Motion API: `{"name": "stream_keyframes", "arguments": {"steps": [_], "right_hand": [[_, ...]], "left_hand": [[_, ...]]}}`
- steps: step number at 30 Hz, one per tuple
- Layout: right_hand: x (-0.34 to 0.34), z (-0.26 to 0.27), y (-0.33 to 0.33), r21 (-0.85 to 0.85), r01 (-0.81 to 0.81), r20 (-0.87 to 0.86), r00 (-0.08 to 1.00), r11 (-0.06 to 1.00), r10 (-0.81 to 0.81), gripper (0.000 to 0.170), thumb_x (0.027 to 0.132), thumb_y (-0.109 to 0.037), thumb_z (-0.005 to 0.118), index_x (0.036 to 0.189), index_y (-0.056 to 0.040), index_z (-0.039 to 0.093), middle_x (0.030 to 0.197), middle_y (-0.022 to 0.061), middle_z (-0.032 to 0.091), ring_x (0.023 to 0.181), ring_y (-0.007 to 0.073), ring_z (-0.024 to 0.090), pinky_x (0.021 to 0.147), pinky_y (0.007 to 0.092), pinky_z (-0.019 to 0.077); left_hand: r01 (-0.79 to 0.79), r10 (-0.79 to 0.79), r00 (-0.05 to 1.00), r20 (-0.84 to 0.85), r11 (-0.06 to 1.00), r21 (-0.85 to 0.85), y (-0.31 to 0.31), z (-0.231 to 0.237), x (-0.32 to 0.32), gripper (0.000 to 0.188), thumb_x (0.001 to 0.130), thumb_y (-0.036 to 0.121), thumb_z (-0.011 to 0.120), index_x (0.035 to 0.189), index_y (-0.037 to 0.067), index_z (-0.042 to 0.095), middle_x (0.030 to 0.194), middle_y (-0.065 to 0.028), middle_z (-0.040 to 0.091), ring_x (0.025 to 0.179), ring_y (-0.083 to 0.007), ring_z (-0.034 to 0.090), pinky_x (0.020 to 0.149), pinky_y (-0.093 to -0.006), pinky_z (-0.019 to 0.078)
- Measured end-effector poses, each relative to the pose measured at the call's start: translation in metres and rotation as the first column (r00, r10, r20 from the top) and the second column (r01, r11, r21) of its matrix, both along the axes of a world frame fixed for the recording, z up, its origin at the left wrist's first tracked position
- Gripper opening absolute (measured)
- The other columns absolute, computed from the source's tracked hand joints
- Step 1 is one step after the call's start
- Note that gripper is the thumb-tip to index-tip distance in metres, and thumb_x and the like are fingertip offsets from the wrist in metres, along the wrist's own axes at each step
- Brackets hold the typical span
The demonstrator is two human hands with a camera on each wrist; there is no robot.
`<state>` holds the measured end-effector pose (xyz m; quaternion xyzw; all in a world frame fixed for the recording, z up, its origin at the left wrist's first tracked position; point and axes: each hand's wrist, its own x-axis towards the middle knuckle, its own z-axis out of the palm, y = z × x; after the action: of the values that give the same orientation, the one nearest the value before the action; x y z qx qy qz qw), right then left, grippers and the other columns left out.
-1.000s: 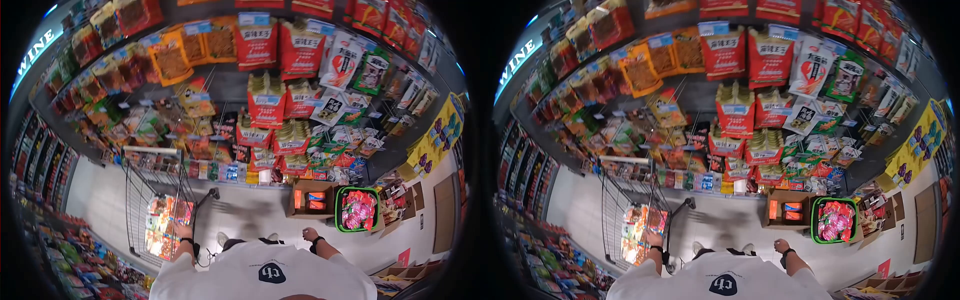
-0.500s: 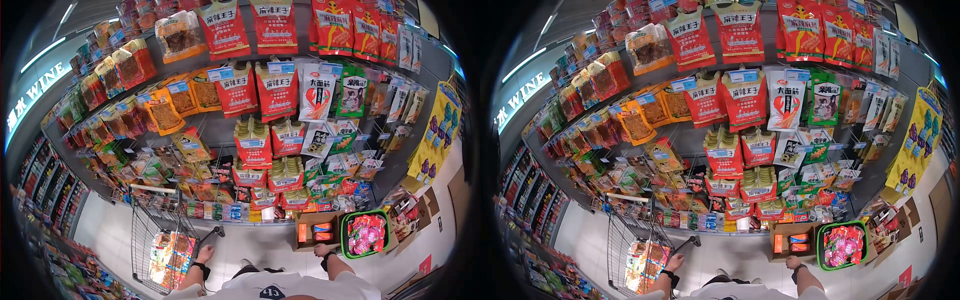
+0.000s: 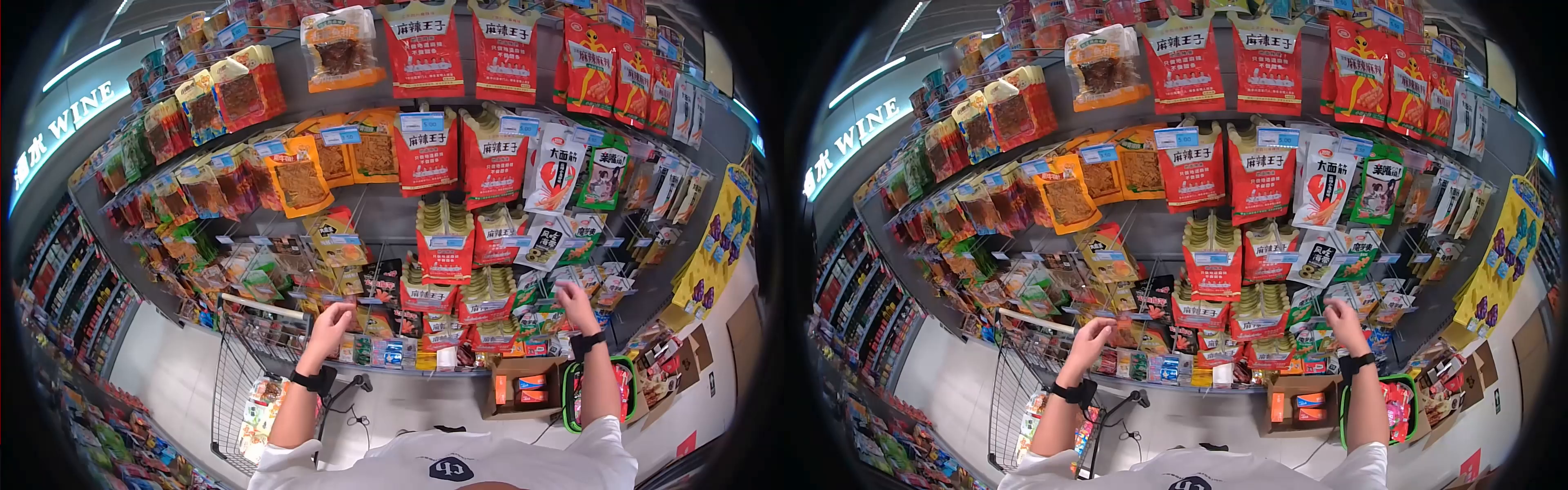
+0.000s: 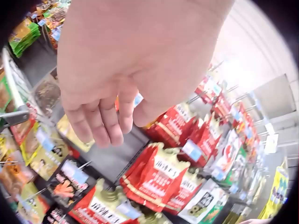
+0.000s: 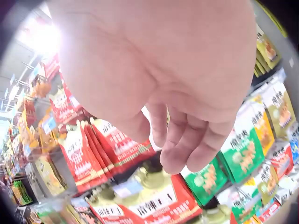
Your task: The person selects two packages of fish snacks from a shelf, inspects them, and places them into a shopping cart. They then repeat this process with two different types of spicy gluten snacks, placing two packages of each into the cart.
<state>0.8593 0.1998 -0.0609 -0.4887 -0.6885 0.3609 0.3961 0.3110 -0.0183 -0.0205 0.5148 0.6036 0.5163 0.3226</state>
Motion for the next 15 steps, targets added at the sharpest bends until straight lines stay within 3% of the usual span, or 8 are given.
{"name": "stream_keyframes", "arguments": {"steps": [1, 7, 9, 13, 15], "right_hand": [[-0.020, 0.039, -0.010, -0.026, -0.005, -0.027, 1.000, 1.000, 0.004, 0.025, 0.094, -0.010, 0.053, 0.116, 0.0019, 0.058, 0.086, 0.0030, 0.063, 0.072, 0.0081, 0.056, 0.064, 0.0236, 0.0456], [-0.107, 0.162, -0.018, 0.187, -0.245, -0.149, 0.950, 0.951, 0.274, 0.028, 0.096, -0.015, 0.055, 0.119, -0.0001, 0.058, 0.090, 0.0021, 0.063, 0.076, 0.0074, 0.056, 0.068, 0.0246, 0.0479], [-0.138, 0.197, -0.022, 0.221, -0.272, -0.074, 0.953, 0.937, 0.294, 0.028, 0.096, -0.016, 0.055, 0.119, -0.0006, 0.057, 0.091, 0.0020, 0.062, 0.076, 0.0078, 0.055, 0.070, 0.0245, 0.0478], [-0.191, 0.260, -0.013, 0.237, -0.381, 0.038, 0.923, 0.894, 0.384, 0.031, 0.095, -0.016, 0.056, 0.122, -0.0009, 0.055, 0.094, 0.0008, 0.062, 0.079, 0.0074, 0.056, 0.071, 0.0238, 0.0477], [-0.218, 0.284, 0.002, 0.367, -0.403, 0.040, 0.907, 0.838, 0.418, 0.029, 0.096, -0.016, 0.055, 0.122, -0.0025, 0.056, 0.092, 0.0008, 0.061, 0.083, 0.0079, 0.057, 0.074, 0.0248, 0.0480]], "left_hand": [[0.005, -0.005, 1.000, 0.001, 1.000, 0.005, 0.004, 0.017, -0.002, 0.021, 0.096, 0.011, 0.053, 0.112, -0.002, 0.058, 0.099, -0.0055, 0.065, 0.092, -0.0107, 0.061, 0.080, -0.0262, 0.0496], [0.236, -0.229, 0.972, -0.060, 0.952, 0.192, 0.028, 0.113, -0.020, 0.026, 0.096, 0.015, 0.056, 0.118, 0.000, 0.055, 0.109, -0.0040, 0.061, 0.103, -0.0111, 0.057, 0.093, -0.0279, 0.0449], [0.265, -0.273, 0.962, -0.004, 0.930, 0.257, 0.040, 0.142, -0.027, 0.027, 0.096, 0.014, 0.056, 0.119, 0.000, 0.054, 0.109, -0.0040, 0.061, 0.103, -0.0110, 0.056, 0.093, -0.0267, 0.0444], [0.291, -0.277, 0.957, -0.089, 0.898, 0.329, 0.072, 0.205, -0.044, 0.029, 0.096, 0.014, 0.055, 0.122, 0.001, 0.051, 0.113, -0.0061, 0.059, 0.107, -0.0142, 0.057, 0.090, -0.0281, 0.0460], [0.258, -0.241, 0.966, -0.092, 0.905, 0.338, 0.090, 0.234, -0.055, 0.031, 0.096, 0.014, 0.054, 0.124, 0.002, 0.050, 0.114, -0.0069, 0.058, 0.107, -0.0148, 0.057, 0.090, -0.0283, 0.0465]]}}
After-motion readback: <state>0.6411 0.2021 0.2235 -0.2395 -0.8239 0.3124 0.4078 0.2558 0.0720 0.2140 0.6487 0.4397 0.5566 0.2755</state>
